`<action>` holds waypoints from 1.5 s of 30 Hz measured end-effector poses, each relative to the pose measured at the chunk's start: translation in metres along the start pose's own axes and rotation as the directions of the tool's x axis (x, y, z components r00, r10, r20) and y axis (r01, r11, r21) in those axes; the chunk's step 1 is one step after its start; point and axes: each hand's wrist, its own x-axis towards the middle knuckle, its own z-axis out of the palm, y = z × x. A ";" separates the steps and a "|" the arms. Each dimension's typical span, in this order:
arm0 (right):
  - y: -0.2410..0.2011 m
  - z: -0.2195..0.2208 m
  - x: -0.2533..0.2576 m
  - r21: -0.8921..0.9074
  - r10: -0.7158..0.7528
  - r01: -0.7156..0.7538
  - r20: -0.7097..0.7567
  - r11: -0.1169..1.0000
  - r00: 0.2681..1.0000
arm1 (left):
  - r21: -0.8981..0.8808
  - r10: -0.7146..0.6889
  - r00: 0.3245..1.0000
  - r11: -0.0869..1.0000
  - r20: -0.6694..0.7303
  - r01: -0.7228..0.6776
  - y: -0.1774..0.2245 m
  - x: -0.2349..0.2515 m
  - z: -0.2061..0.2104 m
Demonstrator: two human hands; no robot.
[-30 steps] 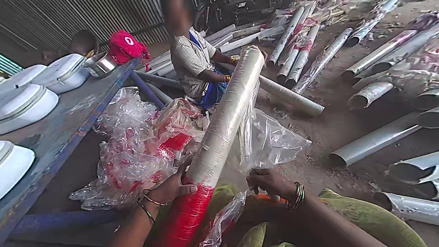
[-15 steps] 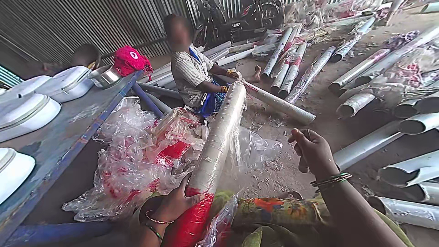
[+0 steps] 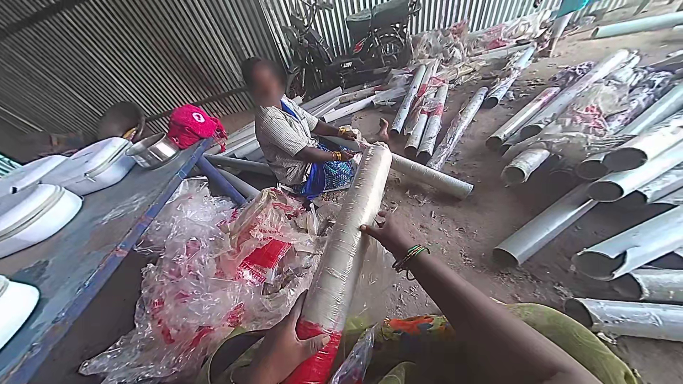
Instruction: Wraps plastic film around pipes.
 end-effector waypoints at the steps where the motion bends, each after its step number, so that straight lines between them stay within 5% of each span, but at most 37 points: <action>1: 0.012 -0.002 0.006 0.032 0.019 -0.018 -0.022 0.999 1.000 | -0.012 0.005 1.000 1.000 0.000 -0.005 -0.002 0.001 0.000; 8: 0.070 -0.011 0.024 0.409 0.167 -0.252 0.233 0.877 0.958 | -0.063 0.050 0.998 0.997 0.034 -0.048 -0.010 0.007 0.005; 18: 0.042 -0.010 -0.001 0.726 0.044 -0.066 0.049 0.684 0.998 | -0.119 0.089 0.984 0.990 0.155 -0.071 -0.012 0.013 -0.014; 22: 0.021 -0.011 -0.019 0.777 -0.030 -0.027 0.059 0.629 0.998 | -0.011 0.187 0.982 0.982 -0.037 -0.187 0.010 0.011 -0.030; 25: 0.012 -0.005 -0.029 0.809 -0.105 0.003 0.073 0.588 0.992 | 0.134 0.371 0.903 0.928 -0.220 -0.348 0.054 0.008 -0.025; 32: 0.000 0.009 -0.076 0.788 -0.231 0.016 0.161 0.616 0.959 | 0.167 0.402 0.840 0.916 -0.365 -0.366 0.116 0.033 -0.014; 41: 0.009 0.048 -0.125 0.656 -0.387 -0.044 0.496 0.753 0.777 | 0.121 0.227 0.889 0.973 -0.398 -0.195 0.081 0.009 -0.028; 45: -0.002 0.058 -0.138 0.547 -0.380 -0.006 0.589 0.837 0.713 | -0.081 0.081 0.935 0.990 -0.345 -0.115 0.055 -0.005 -0.038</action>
